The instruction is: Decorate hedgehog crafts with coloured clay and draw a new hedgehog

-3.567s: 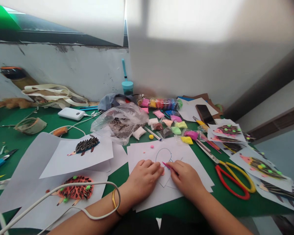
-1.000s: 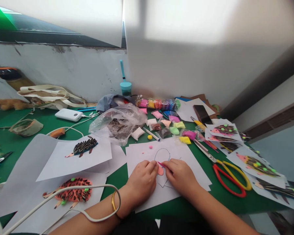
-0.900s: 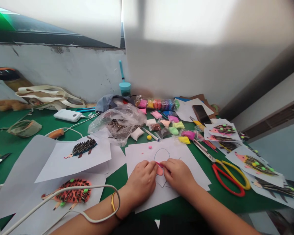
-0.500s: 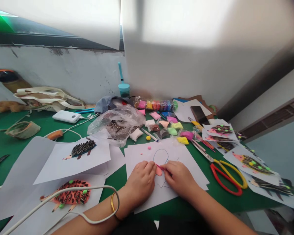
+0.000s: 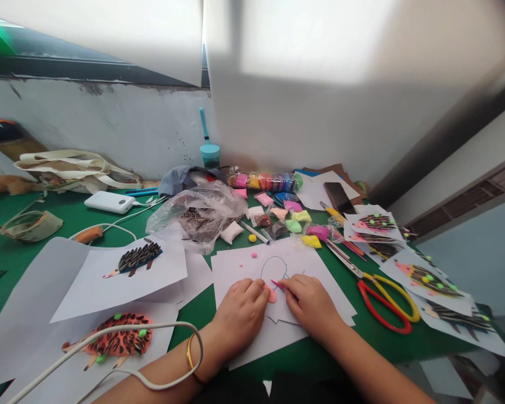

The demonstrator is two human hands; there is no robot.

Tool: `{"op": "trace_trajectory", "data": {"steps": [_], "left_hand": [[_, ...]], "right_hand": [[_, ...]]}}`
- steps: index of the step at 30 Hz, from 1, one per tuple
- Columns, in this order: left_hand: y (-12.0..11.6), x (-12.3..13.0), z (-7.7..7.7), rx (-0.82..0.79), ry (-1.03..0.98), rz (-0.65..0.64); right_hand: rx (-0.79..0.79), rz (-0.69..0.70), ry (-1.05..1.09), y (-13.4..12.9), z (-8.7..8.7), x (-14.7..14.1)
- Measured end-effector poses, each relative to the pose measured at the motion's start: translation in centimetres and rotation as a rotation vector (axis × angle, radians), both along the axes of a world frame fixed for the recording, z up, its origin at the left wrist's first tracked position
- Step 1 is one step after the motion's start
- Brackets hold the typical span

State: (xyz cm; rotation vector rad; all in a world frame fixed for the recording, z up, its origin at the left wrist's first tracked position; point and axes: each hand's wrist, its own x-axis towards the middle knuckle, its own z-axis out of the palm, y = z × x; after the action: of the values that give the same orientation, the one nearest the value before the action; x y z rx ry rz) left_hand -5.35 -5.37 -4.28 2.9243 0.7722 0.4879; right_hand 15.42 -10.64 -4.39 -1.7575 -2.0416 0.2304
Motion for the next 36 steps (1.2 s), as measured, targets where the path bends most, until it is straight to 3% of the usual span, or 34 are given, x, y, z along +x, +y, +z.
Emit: {"op": "trace_trajectory", "data": {"steps": [8,13,17,24,31,33,36], "left_hand": [[-0.1,-0.4,0.8,-0.033,-0.069,-0.042],[0.4,-0.7,0.4,-0.008,-0.161,0.008],[0.5,-0.6,0.1,-0.024,-0.115,0.012],[-0.2,-0.5,1.0,-0.088,-0.111,-0.175],[-0.8,-0.4,2.0,-0.111,-0.108,-0.353],[-0.5,-0.4,1.8,-0.088,-0.136,-0.294],[0.4,-0.7,1.3,-0.025,-0.177,-0.032]], "right_hand": [[-0.018,-0.07,-0.018,0.4,0.1,0.6],[-0.015,-0.129,-0.037,0.9,0.6,1.6],[0.014,-0.114,-0.041,1.2,0.7,1.9],[0.048,-0.101,-0.001,1.2,0.0,1.8],[0.026,0.008,0.05,1.5,-0.1,1.6],[0.031,0.05,0.074,1.6,-0.1,1.6],[0.023,0.11,0.089,1.8,0.4,1.3]]}}
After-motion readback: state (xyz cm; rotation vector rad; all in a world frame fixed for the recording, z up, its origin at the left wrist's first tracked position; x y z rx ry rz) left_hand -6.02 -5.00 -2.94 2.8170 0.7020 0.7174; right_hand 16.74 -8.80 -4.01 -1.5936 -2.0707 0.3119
